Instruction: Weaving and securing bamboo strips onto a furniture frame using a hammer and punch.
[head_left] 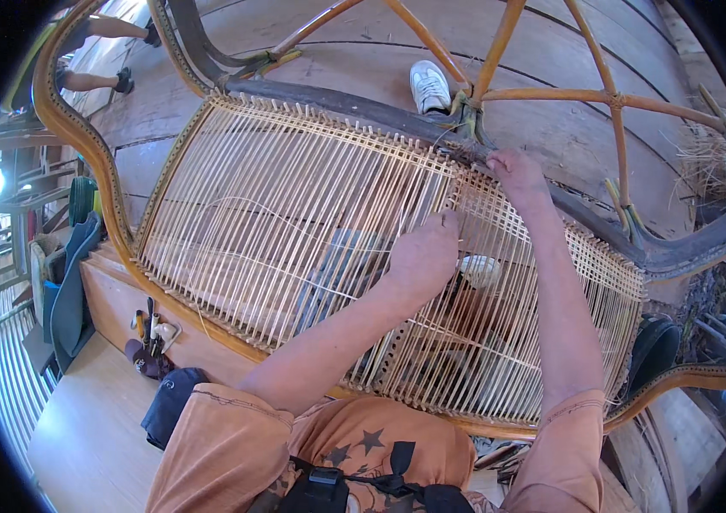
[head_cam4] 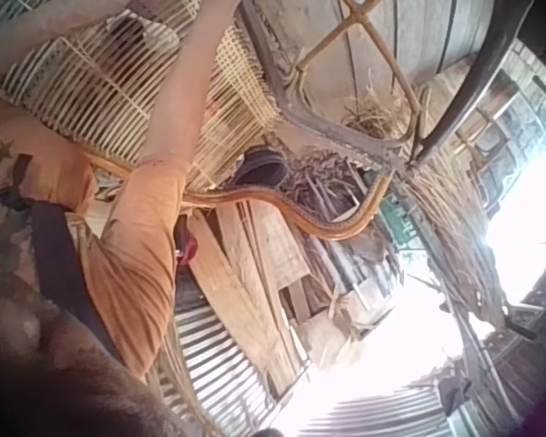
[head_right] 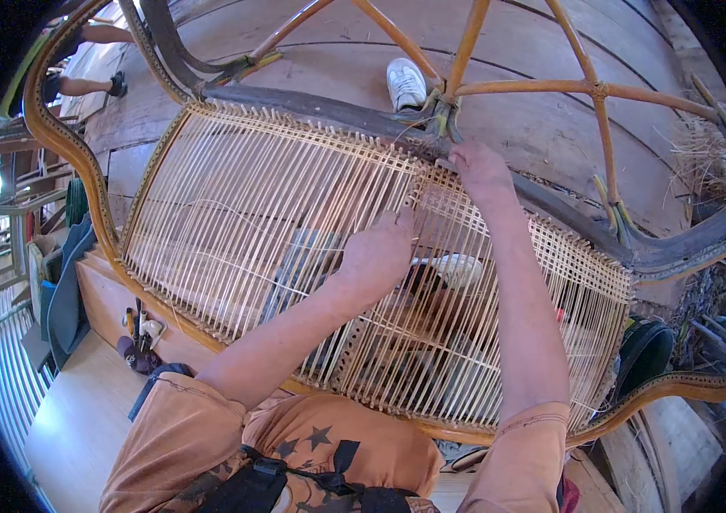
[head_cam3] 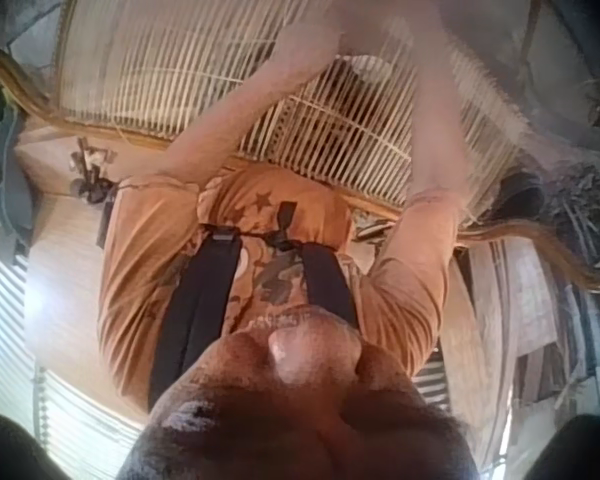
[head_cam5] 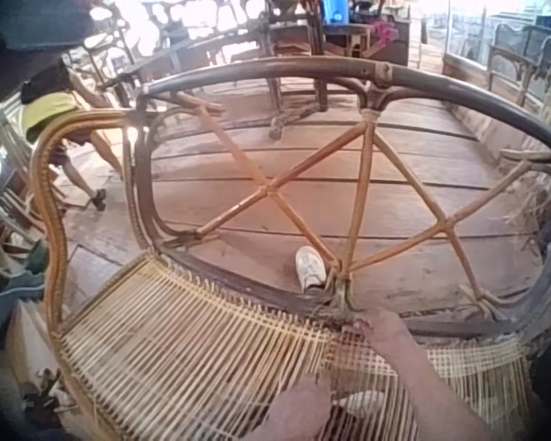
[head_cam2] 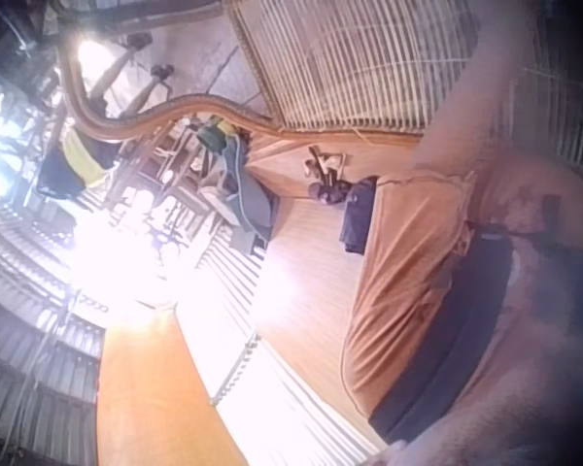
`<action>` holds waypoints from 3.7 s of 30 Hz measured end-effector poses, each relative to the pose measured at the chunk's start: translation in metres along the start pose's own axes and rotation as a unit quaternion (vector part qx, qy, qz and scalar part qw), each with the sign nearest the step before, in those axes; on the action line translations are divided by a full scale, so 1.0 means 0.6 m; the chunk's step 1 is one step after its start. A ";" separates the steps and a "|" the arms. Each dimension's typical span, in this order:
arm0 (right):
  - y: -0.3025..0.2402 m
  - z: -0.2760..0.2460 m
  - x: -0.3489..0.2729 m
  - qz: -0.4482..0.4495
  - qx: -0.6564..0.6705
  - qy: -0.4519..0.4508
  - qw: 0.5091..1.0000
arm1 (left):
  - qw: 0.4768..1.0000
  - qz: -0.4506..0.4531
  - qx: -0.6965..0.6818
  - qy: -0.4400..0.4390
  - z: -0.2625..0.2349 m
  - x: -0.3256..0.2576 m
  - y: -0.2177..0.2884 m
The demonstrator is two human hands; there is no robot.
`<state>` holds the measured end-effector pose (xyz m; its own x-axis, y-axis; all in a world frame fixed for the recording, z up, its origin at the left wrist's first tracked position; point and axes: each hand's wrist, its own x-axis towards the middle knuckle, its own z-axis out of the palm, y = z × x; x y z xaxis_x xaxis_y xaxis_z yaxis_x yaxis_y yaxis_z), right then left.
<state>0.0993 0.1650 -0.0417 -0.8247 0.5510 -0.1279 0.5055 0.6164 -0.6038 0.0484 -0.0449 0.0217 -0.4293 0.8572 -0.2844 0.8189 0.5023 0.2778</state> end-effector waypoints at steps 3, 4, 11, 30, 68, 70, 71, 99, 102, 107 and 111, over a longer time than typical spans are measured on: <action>-0.020 -0.002 0.007 -0.020 -0.074 -0.075 0.994 | 1.000 -0.006 -0.001 0.001 0.001 0.001 -0.004; -0.025 -0.003 0.006 -0.032 -0.124 -0.091 0.988 | 1.000 -0.005 -0.007 0.003 0.003 0.001 -0.005; -0.009 0.030 -0.011 -0.053 -0.235 -0.057 0.969 | 0.999 -0.009 -0.022 -0.031 -0.007 0.006 0.007; 0.040 0.042 -0.033 0.001 0.433 0.171 0.885 | 0.998 0.013 -0.031 -0.052 -0.008 0.007 0.005; -0.082 0.018 -0.057 0.112 0.137 0.057 0.983 | 0.999 0.029 -0.016 -0.013 0.004 -0.002 -0.002; -0.094 0.041 -0.067 0.096 0.123 0.032 0.987 | 0.999 0.040 -0.010 -0.007 0.008 -0.003 -0.007; -0.100 0.049 -0.072 0.079 0.110 0.008 0.991 | 0.999 0.052 -0.004 -0.001 0.009 -0.004 -0.009; -0.087 0.079 -0.073 -0.091 -0.049 0.040 0.994 | 0.999 0.020 -0.045 -0.004 0.007 -0.001 -0.008; -0.109 0.079 -0.086 0.010 -0.034 0.070 0.997 | 0.998 0.023 -0.056 -0.004 0.009 -0.004 -0.010; -0.148 0.066 -0.082 0.174 0.036 0.053 0.983 | 0.996 0.021 -0.081 -0.013 -0.018 -0.031 -0.011; -0.136 0.070 -0.086 0.188 0.068 0.066 0.978 | 0.992 0.080 -0.089 -0.041 -0.098 -0.121 -0.005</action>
<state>0.0900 0.0627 -0.0189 -0.5431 0.7971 -0.2640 0.7202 0.2805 -0.6345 0.0547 -0.1017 0.0953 -0.2609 0.9194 -0.2943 0.7911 0.3784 0.4806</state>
